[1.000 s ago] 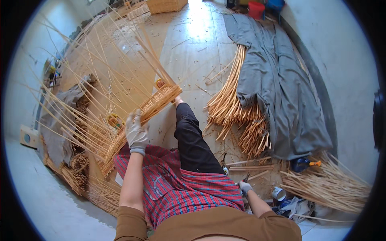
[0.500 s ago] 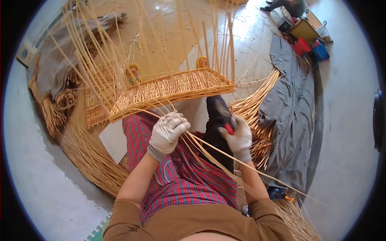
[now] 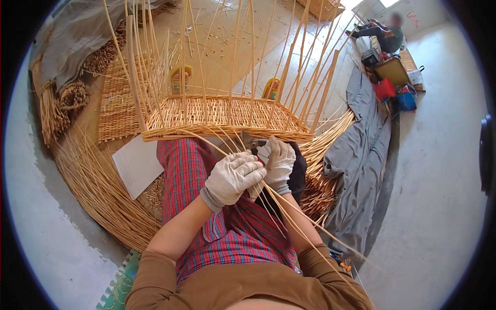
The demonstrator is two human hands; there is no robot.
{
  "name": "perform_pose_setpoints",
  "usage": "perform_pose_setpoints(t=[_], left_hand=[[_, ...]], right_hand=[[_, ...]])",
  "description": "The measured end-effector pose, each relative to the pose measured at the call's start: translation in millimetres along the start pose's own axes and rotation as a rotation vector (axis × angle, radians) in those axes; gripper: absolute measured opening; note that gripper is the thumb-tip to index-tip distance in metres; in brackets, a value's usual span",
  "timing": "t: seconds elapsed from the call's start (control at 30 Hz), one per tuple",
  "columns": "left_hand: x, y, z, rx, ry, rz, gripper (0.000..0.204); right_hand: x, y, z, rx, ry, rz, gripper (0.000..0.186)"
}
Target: Weaving a wicker basket using hands and pliers to trim willow sticks.
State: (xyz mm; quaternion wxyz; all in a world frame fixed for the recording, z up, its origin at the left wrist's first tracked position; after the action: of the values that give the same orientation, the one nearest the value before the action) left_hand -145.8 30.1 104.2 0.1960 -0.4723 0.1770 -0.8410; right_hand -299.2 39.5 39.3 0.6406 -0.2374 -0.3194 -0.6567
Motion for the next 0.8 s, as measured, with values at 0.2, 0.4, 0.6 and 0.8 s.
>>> perform_pose_setpoints(t=[0.2, 0.4, 0.6, 0.8], left_hand=[[5.0, 0.4, 5.3, -0.028, -0.025, 0.009, 0.027], [-0.1, -1.0, 27.1, -0.081, -0.134, 0.02, 0.027], [0.1, -6.9, 33.2, -0.083, -0.2, -0.045, 0.032], [-4.4, -12.3, 47.6, -0.073, -0.212, -0.023, 0.036]], right_hand=[[-11.7, -0.8, -27.8, -0.044, 0.275, -0.121, 0.054], [3.8, 27.5, -24.5, 0.136, 0.22, -0.084, 0.05], [7.9, 42.4, -50.4, 0.013, 0.354, -0.121, 0.039], [13.6, 56.4, -36.0, 0.292, 0.282, -0.189, 0.069]])
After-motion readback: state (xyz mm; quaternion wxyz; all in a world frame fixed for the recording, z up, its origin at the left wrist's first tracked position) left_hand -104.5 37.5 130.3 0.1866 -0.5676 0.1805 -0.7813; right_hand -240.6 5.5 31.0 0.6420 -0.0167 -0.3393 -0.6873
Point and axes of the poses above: each hand's wrist, its own x-axis towards the middle knuckle, its own z-axis out of the back of the hand, y = z × x, the point moved 8 cm from there along x, towards the middle knuckle, and after that the axes turned 9 degrees about -y, right-handed, at the moved point
